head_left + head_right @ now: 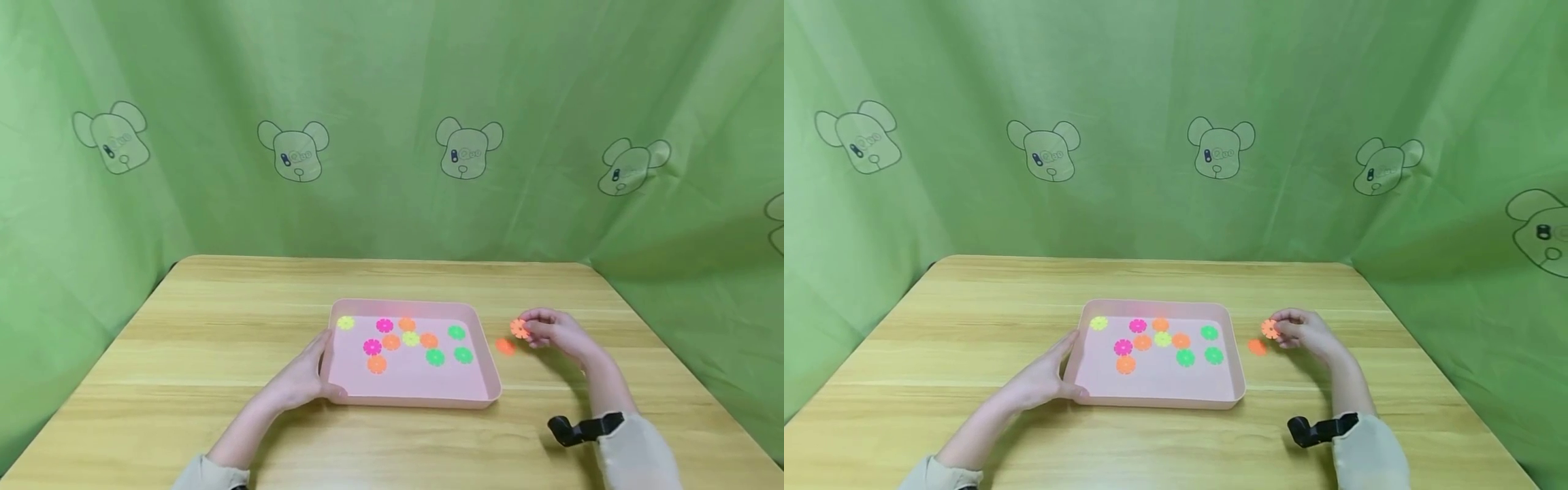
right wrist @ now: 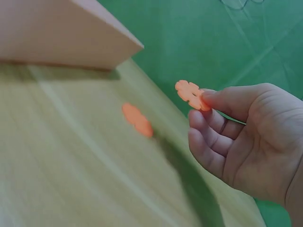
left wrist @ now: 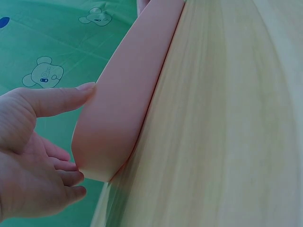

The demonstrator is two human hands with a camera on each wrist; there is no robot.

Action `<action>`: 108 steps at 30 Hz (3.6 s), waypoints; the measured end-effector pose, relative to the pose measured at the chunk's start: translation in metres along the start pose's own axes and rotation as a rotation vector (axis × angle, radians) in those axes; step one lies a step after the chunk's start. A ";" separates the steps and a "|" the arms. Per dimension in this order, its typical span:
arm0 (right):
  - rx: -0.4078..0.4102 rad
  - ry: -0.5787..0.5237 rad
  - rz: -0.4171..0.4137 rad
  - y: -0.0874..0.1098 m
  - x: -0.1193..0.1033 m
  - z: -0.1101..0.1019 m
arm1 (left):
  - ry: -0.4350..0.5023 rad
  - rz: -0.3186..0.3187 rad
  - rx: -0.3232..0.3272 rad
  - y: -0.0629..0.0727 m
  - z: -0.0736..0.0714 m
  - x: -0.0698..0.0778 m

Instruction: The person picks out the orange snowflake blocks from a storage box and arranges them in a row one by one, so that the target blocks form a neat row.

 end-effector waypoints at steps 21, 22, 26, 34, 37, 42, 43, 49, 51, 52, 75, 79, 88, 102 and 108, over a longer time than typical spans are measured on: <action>0.050 0.224 0.089 0.010 0.029 -0.012 | -0.002 0.010 0.003 0.000 0.000 0.001; 0.050 0.247 0.094 0.011 0.029 -0.011 | -0.001 0.009 0.003 0.000 0.000 0.001; 0.039 0.332 0.105 0.010 0.027 -0.009 | 0.006 0.006 0.000 0.001 0.000 0.001; 0.027 0.359 0.098 0.006 0.026 -0.006 | -0.002 0.010 -0.001 0.001 0.000 0.002; 0.029 0.372 0.089 0.006 0.026 -0.005 | -0.003 0.007 0.000 0.001 0.000 0.002; 0.039 0.394 0.082 0.006 0.026 -0.004 | 0.001 0.004 -0.001 0.001 0.000 0.002; 0.040 0.397 0.080 0.006 0.026 -0.004 | 0.001 0.004 -0.002 0.002 0.000 0.002; 0.047 0.401 0.080 0.005 0.025 -0.004 | 0.000 0.006 -0.001 0.002 0.000 0.002; 0.050 0.395 0.081 0.006 0.025 -0.004 | -0.001 0.008 0.000 0.002 0.000 0.002; 0.051 0.393 0.080 0.006 0.025 -0.004 | -0.003 0.009 0.001 0.002 0.000 0.002; 0.074 0.310 0.071 0.009 0.025 -0.007 | -0.015 0.007 0.008 0.003 0.000 0.003; 0.063 0.299 0.056 0.008 0.019 -0.006 | -0.013 0.012 0.010 0.003 0.000 0.004; 0.033 0.282 -0.011 0.001 -0.019 0.001 | -0.020 0.008 0.010 0.003 0.000 0.004; -0.056 0.269 -0.087 -0.033 -0.073 0.039 | -0.040 0.012 0.011 0.003 -0.001 0.003; -0.131 0.238 -0.108 -0.051 -0.091 0.070 | -0.039 0.016 0.011 0.002 -0.002 0.003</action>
Point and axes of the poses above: each hand's wrist, its own y-axis away from the middle knuckle, its own z-axis out of the palm, x = y × z, the point moved 9 cm from there along -y, towards the middle knuckle, and after that the axes turned 6 degrees about -z, right-handed, at the moved point
